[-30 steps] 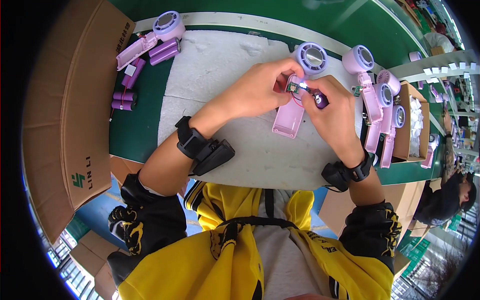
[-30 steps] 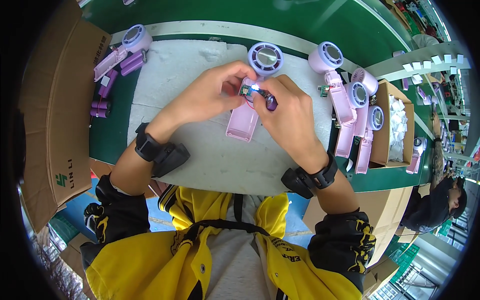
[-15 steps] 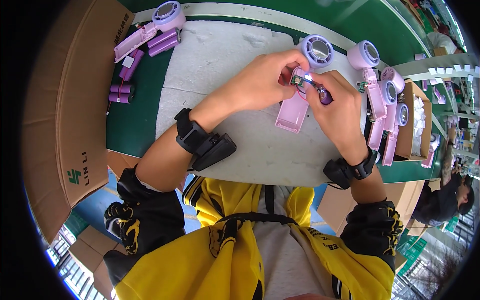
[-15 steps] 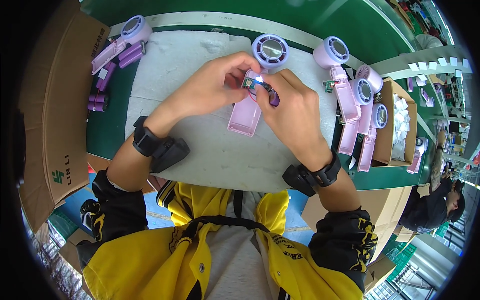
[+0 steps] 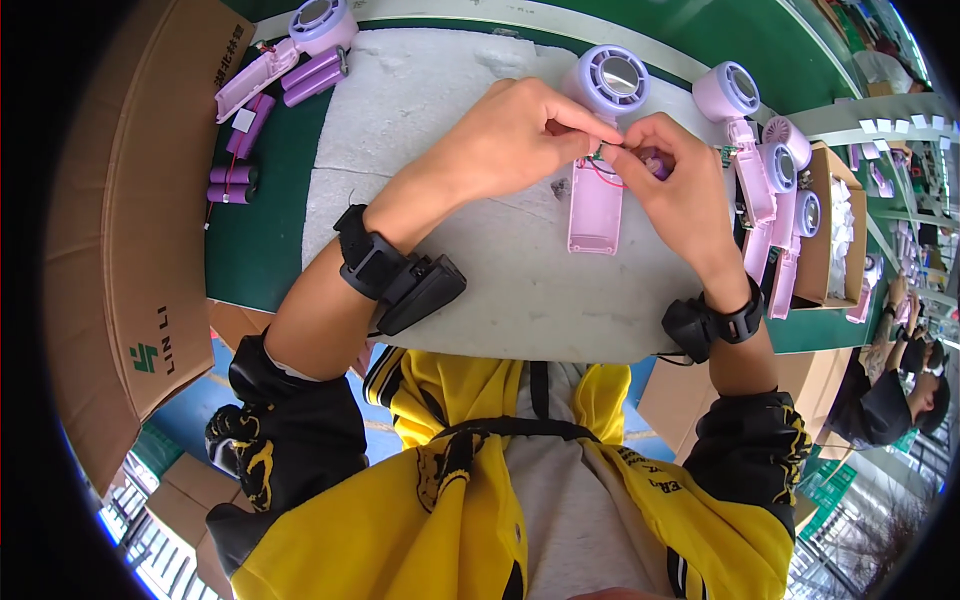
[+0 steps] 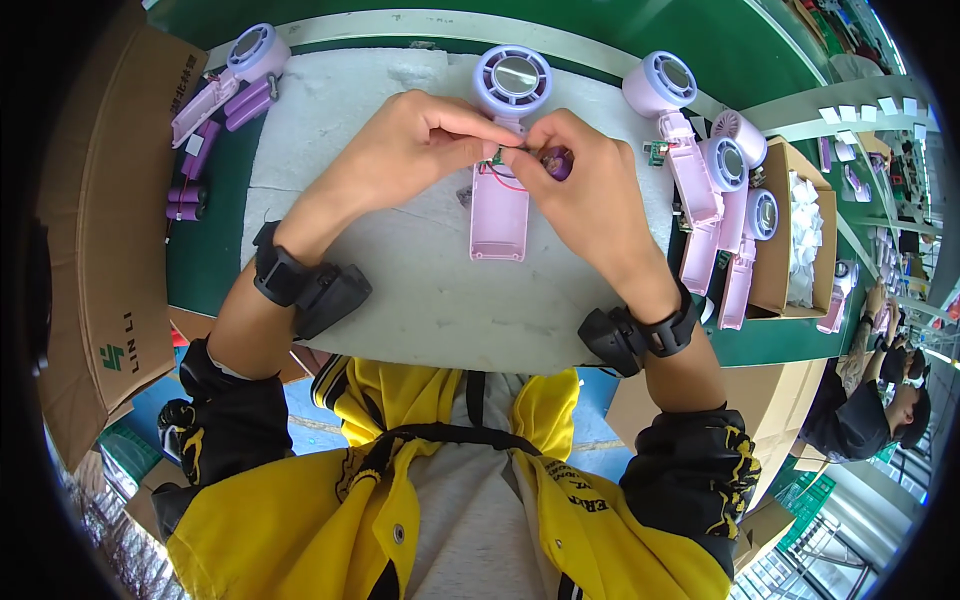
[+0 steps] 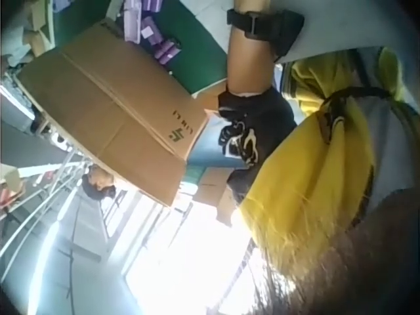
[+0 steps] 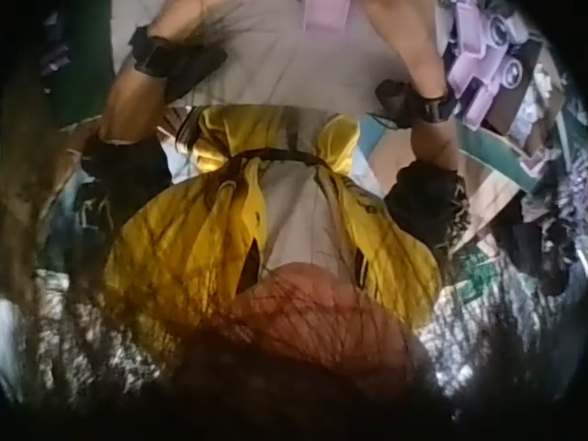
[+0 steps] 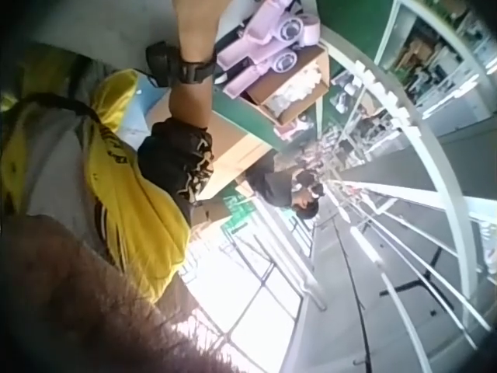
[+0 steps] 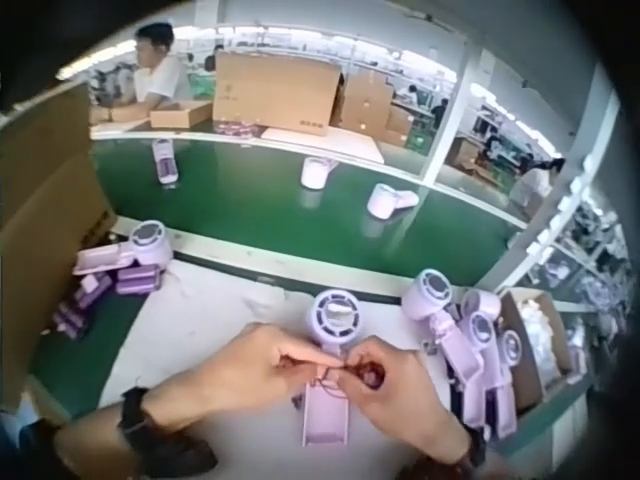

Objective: Assembling components of small handheld portable fans on a factory production line.

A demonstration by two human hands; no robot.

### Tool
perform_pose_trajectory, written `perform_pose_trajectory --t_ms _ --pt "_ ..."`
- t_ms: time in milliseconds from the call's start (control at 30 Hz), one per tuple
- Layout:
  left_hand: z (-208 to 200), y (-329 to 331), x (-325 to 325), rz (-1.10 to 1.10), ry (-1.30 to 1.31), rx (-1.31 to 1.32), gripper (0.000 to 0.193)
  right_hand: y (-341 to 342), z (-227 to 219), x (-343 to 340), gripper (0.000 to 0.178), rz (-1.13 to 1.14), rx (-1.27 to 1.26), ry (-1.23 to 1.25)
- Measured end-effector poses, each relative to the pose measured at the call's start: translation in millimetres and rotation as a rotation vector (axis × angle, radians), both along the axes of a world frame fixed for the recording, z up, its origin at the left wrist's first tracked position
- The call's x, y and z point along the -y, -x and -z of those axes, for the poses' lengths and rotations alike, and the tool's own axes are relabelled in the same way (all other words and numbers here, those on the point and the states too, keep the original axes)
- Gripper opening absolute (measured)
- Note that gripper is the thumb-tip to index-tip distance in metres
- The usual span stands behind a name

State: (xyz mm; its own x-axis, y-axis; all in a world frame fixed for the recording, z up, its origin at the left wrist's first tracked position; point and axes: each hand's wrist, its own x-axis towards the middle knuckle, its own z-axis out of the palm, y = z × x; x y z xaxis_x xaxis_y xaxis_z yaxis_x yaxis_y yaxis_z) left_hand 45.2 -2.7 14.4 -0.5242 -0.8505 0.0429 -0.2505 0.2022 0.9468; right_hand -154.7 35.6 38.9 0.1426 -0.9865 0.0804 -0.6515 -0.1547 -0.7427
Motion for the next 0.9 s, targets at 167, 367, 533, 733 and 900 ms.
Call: perform_pose_trajectory --t_ms 167,367,533,733,900 --pt "-6 -1 0 0.032 0.043 0.018 0.022 14 -20 4 0.025 -0.199 0.09 -0.384" --pt "-9 -10 6 0.014 0.069 0.024 0.026 32 -22 9 0.028 -0.277 0.416 -0.493" --pt "-3 -20 16 0.155 0.125 -0.032 0.034 36 -24 16 0.034 -0.082 0.254 -0.477" --pt "-1 -16 11 0.062 0.019 -0.026 0.036 33 -21 11 0.017 -0.205 -0.219 0.033" --pt "-3 -13 8 0.001 -0.088 -0.039 0.037 31 -19 1 0.01 -0.29 -0.319 0.253"
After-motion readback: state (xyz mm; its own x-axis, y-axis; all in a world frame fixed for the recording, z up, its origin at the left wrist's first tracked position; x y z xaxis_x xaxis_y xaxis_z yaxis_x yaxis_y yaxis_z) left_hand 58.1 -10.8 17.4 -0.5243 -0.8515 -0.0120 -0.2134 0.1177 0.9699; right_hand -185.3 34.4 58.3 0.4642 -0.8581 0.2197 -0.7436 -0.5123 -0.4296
